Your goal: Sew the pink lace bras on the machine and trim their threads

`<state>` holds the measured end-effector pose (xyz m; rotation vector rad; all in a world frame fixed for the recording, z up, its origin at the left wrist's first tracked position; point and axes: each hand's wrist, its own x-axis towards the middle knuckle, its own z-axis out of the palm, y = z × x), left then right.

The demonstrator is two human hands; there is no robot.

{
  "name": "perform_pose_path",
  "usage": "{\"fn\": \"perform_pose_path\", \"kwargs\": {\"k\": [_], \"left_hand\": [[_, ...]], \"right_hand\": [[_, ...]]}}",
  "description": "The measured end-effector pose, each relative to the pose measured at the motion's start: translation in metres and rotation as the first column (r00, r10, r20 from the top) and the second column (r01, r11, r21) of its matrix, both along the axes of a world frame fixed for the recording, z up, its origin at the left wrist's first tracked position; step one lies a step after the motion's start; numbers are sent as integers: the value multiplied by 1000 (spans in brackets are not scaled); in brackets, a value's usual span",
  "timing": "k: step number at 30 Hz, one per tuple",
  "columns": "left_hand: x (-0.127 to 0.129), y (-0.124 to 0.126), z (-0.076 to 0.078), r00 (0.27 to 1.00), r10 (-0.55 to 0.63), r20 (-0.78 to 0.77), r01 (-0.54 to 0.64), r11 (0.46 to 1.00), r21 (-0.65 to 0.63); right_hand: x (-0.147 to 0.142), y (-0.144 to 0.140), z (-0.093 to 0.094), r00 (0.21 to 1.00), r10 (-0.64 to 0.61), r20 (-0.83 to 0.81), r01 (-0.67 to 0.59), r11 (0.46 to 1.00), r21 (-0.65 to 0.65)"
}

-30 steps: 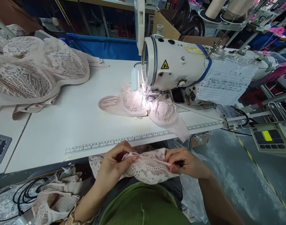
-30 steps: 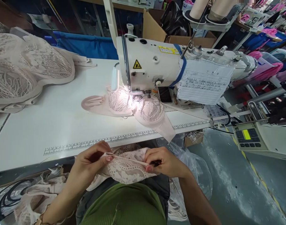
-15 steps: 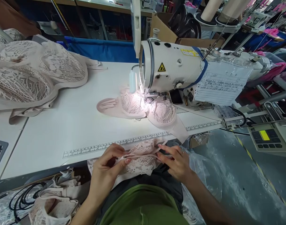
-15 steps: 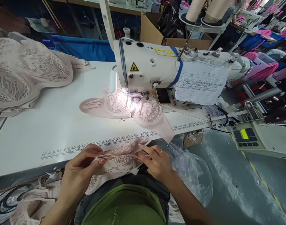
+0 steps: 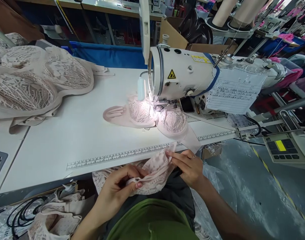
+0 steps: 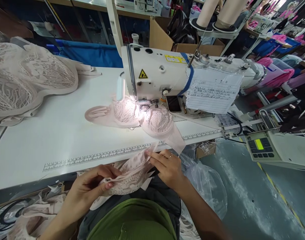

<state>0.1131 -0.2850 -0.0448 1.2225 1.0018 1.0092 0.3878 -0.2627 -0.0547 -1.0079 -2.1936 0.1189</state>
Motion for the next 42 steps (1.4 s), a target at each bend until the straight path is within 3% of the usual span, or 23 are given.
{"fn": "perform_pose_path", "kwargs": {"k": [1,2,3,5,6,7,9,12,18,24,28,31,36,39,42], "left_hand": [[-3,1,0,999,35,-21,-35,999,-3],[-5,3,-1,998,59,-34,-59,998,-2],[-7,5,-1,998,56,-39,-57,998,-6],[-9,9,-1,1000,-21,-9,20,999,-25],[-10,11,0,997,-69,23,69,997,-29],[-9,12,1,994,-92,54,93,995,-18],[-9,15,3,997,-45,69,44,999,21],[-9,17,3,995,90,-34,-86,990,111],[-9,12,-7,966,230,-122,-196,951,241],[1,7,-12,931,330,-154,-282,922,266],[3,6,-17,915,366,-171,-314,910,270],[3,5,-22,919,362,-155,-311,909,276],[4,5,-32,944,321,-75,-295,924,242],[-1,7,-34,964,265,-8,-259,948,184],[-5,11,-25,998,60,-36,-55,989,139]], "right_hand": [[2,1,6,993,80,-81,-92,984,-155],[4,2,12,971,167,-174,-215,924,-315],[7,3,18,930,251,-267,-351,819,-454],[14,5,29,832,354,-427,-554,565,-611],[18,5,33,803,359,-476,-597,485,-640],[20,6,34,800,346,-491,-600,447,-663],[25,6,34,854,284,-436,-520,468,-714],[27,5,28,936,138,-325,-341,593,-729],[23,-1,24,933,-80,-350,-153,793,-590],[9,-5,18,919,-194,-344,19,892,-452],[6,-7,9,911,-293,-291,129,871,-474],[6,-6,9,926,-288,-244,139,860,-491],[13,0,26,935,-220,-279,29,830,-557],[24,5,39,930,-129,-344,-119,779,-615],[28,9,52,909,-5,-417,-290,712,-640]]}}
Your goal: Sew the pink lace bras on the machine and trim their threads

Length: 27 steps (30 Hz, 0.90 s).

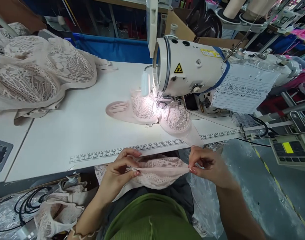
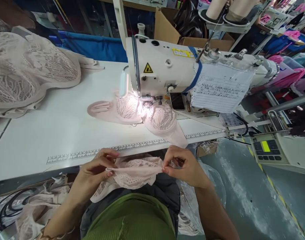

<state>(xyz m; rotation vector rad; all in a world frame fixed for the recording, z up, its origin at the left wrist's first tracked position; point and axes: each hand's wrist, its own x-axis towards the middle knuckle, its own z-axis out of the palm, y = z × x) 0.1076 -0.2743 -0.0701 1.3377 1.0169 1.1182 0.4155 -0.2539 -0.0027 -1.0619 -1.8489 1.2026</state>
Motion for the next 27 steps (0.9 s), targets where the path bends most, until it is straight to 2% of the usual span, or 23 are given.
{"fn": "perform_pose_path", "kwargs": {"k": [3,6,10,14,20,24,27], "left_hand": [[11,2,16,959,-244,-144,246,969,-1],[35,0,28,927,-337,-163,352,932,80],[55,0,30,953,-294,-66,301,943,145],[52,3,28,965,-262,5,261,961,91],[49,5,28,967,-255,8,254,964,82],[50,6,28,972,-237,-6,236,967,91],[49,5,29,969,-249,1,248,967,57]], "right_hand": [[-16,-1,8,996,78,48,-80,996,41],[-43,-3,9,984,103,145,-119,987,109],[-52,-5,0,974,101,204,-125,986,106],[-34,-4,-10,981,47,186,-56,998,41],[-25,0,-18,978,117,170,-117,993,-10],[-24,3,-19,982,184,52,-182,982,-48],[-25,4,-18,991,112,-71,-122,981,-150]]}}
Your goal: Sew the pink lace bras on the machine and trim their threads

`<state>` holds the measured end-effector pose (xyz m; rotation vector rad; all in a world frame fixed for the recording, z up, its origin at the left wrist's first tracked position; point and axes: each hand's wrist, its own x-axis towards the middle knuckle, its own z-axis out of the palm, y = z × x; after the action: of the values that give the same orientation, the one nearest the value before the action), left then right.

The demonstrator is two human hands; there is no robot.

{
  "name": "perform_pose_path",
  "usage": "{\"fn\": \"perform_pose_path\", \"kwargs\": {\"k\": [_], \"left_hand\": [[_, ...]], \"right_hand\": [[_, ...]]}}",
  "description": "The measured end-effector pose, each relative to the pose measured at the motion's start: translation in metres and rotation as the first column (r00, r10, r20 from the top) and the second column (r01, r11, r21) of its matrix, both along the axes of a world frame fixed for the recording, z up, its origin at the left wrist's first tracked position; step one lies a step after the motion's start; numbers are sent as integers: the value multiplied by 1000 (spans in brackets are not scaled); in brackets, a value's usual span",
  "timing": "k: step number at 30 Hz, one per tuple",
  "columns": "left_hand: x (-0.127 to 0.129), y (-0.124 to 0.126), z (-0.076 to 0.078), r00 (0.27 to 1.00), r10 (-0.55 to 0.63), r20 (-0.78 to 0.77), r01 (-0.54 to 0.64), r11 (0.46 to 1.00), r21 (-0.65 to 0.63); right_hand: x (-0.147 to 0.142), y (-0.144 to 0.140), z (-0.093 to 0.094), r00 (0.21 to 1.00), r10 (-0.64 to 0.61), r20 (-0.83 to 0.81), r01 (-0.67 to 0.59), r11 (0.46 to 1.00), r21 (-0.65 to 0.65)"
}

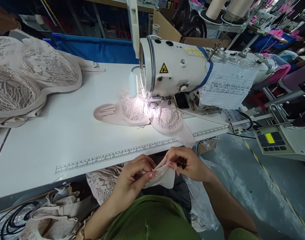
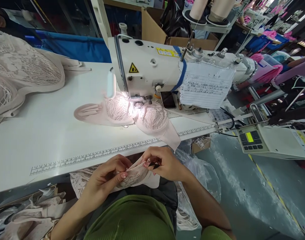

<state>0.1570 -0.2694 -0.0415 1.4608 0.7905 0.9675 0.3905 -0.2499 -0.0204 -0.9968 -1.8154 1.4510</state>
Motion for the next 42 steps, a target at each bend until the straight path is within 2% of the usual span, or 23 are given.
{"fn": "perform_pose_path", "kwargs": {"k": [3,11,16,20,23,27,31,35,40,42], "left_hand": [[1,-2,1,1000,-13,-12,12,1000,-13],[6,-5,6,980,116,-164,-95,987,131],[7,-8,4,968,133,-211,-94,978,185],[11,-9,5,968,129,-214,-106,987,117],[17,-7,6,972,141,-188,-139,990,21],[25,-5,6,948,193,-254,-208,978,-32],[29,-3,5,947,225,-229,-257,958,-123],[29,0,7,980,176,-96,-196,940,-279],[27,2,8,991,132,-31,-134,919,-372],[26,3,7,990,140,-35,-143,915,-376]], "right_hand": [[-3,-1,2,991,-107,-81,99,991,-95],[-16,-7,-4,941,-316,-119,306,948,-91],[-22,-8,-8,920,-376,-112,372,927,-55],[-25,-10,-6,912,-398,-99,397,917,-34],[-26,-14,-3,928,-356,-109,357,934,-13],[-28,-17,0,956,-289,-58,292,955,59],[-22,-14,0,956,-292,18,289,951,108],[-10,-8,3,960,-274,64,268,960,80],[-5,1,11,980,-65,187,61,998,25],[-7,2,11,982,-23,187,29,999,-31]]}}
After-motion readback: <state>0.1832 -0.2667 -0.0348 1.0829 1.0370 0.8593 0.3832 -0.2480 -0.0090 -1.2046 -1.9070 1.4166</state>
